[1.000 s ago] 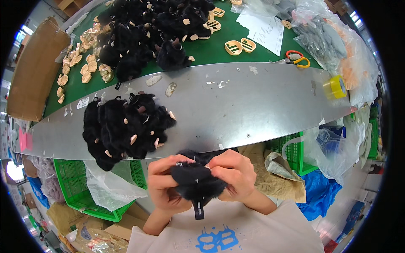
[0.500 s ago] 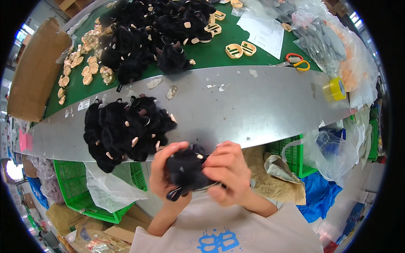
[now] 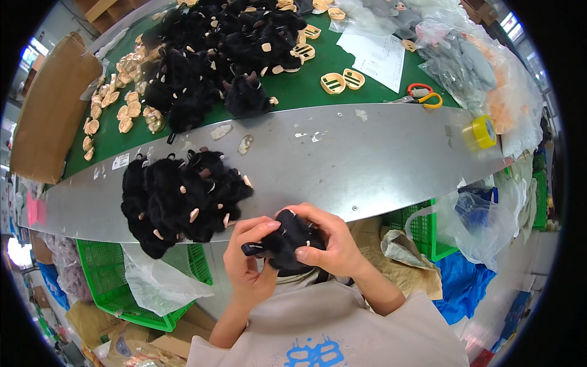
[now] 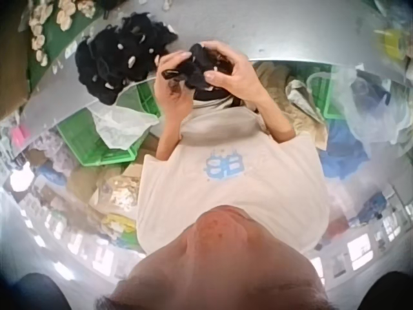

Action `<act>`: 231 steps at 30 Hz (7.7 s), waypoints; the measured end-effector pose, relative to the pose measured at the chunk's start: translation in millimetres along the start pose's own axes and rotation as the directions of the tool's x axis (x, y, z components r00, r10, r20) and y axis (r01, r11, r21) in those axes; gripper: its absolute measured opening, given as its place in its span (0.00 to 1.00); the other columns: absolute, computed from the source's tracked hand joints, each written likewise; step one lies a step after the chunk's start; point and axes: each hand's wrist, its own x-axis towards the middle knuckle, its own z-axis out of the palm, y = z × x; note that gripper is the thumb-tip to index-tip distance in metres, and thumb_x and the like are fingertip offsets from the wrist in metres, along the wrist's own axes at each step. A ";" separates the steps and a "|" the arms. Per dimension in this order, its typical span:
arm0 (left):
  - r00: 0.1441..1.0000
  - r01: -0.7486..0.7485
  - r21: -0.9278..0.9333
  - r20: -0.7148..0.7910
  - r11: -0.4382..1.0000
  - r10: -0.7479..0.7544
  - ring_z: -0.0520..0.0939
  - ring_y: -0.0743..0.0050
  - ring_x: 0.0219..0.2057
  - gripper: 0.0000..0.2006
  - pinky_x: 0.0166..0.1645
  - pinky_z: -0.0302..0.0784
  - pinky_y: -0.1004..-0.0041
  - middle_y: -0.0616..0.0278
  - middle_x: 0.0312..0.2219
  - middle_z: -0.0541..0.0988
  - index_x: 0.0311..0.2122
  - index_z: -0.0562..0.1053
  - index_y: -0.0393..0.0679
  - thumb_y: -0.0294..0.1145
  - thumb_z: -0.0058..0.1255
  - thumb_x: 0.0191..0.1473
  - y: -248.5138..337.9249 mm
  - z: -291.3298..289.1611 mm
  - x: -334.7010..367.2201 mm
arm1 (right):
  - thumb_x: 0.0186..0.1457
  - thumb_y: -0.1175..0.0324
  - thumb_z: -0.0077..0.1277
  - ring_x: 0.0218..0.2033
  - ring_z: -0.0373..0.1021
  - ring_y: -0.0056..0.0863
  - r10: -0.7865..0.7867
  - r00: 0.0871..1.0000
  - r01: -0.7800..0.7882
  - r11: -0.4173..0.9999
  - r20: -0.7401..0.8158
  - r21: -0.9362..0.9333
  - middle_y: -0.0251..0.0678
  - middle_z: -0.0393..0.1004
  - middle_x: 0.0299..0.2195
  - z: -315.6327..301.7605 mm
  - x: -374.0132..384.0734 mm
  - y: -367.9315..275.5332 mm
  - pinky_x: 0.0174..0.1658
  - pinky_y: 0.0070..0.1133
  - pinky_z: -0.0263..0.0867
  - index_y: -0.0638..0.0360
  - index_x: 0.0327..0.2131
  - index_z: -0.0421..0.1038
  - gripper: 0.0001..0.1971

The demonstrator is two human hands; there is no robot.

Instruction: The person repeatedly picks up small black plush toys and wooden circular inserts, then inserts the wooden pieces into the plush bodies. The person handles the items one at a time, places the finished units on the table, and continues the cycle.

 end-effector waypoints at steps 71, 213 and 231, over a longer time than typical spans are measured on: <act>0.862 0.490 -0.251 -0.005 0.835 -0.507 0.65 0.91 0.23 0.14 0.27 0.60 0.84 0.75 0.21 0.69 0.30 0.71 0.36 0.34 0.58 0.40 17.1 -29.0 -5.9 | 0.46 0.72 0.56 0.39 0.70 0.34 -0.295 0.655 0.756 0.260 0.696 -0.601 0.39 0.70 0.40 -8.7 57.5 -83.7 0.42 0.25 0.69 0.62 0.49 0.67 0.24; 0.927 0.278 0.830 -0.101 0.483 -0.360 0.75 0.59 0.33 0.21 0.39 0.72 0.66 0.54 0.31 0.73 0.46 0.73 0.38 0.32 0.60 0.45 -133.5 -271.3 280.8 | 0.55 0.73 0.50 0.25 0.68 0.41 -0.409 0.847 -0.076 0.538 -0.339 -0.840 0.42 0.73 0.24 -10.0 45.1 14.2 0.32 0.33 0.65 0.61 0.31 0.75 0.05; 0.967 0.214 0.421 -0.218 0.882 -0.131 0.82 0.80 0.29 0.12 0.26 0.73 0.83 0.64 0.25 0.78 0.30 0.63 0.44 0.33 0.55 0.58 -54.8 -244.5 237.5 | 0.48 0.73 0.50 0.18 0.59 0.26 -0.579 0.776 0.077 0.480 -0.249 -0.874 0.27 0.65 0.17 -10.0 31.2 44.0 0.28 0.25 0.54 0.57 0.27 0.72 0.01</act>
